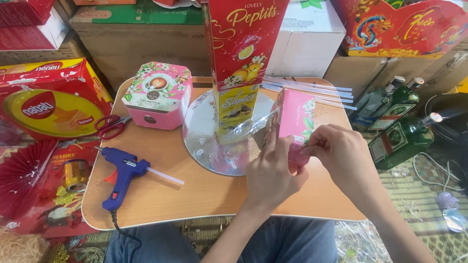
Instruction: Assembling and folding small decorative gift boxes by hand
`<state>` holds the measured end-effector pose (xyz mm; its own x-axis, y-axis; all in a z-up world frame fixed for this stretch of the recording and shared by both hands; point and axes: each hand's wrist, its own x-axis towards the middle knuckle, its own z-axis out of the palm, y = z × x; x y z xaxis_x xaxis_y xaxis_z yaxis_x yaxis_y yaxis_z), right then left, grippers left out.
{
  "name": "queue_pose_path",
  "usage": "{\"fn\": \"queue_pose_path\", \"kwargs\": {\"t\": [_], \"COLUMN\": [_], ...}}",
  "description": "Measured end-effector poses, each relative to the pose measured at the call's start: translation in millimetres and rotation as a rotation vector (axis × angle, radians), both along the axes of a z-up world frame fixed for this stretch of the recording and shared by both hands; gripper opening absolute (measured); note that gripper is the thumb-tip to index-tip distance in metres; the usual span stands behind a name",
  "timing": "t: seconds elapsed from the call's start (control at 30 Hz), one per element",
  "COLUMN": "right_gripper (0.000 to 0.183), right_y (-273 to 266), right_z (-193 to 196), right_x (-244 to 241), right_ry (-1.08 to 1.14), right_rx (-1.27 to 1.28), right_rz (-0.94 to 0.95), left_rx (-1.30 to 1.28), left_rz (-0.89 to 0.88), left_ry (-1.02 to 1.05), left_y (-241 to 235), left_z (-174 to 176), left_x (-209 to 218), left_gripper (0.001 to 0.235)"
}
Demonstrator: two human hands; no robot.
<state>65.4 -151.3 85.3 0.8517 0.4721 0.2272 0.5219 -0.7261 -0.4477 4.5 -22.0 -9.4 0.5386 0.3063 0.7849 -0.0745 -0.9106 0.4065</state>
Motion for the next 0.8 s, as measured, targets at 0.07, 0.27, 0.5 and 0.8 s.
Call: {"fn": "queue_pose_path", "kwargs": {"t": [0.07,0.27,0.5,0.8], "right_gripper": [0.015,0.016,0.015,0.012], "right_y": [3,3,-4,-10], "right_z": [5,-7,-1,-2], "right_x": [-10,-15,-4,8], "right_ry": [0.012,-0.225,-0.246,-0.062], "right_rx": [0.020,0.196,0.189,-0.005], "right_rz": [0.008,0.083,0.134,0.192], "left_rx": [-0.014,-0.015,0.034,0.011], "left_rz": [-0.005,0.073,0.152,0.017], "left_ry": [-0.003,-0.003,-0.020,0.011], "left_y": [1,-5,-15,-14], "left_z": [9,6,11,-1], "left_x": [-3,3,3,7], "left_gripper": [0.063,0.062,0.061,0.062]}}
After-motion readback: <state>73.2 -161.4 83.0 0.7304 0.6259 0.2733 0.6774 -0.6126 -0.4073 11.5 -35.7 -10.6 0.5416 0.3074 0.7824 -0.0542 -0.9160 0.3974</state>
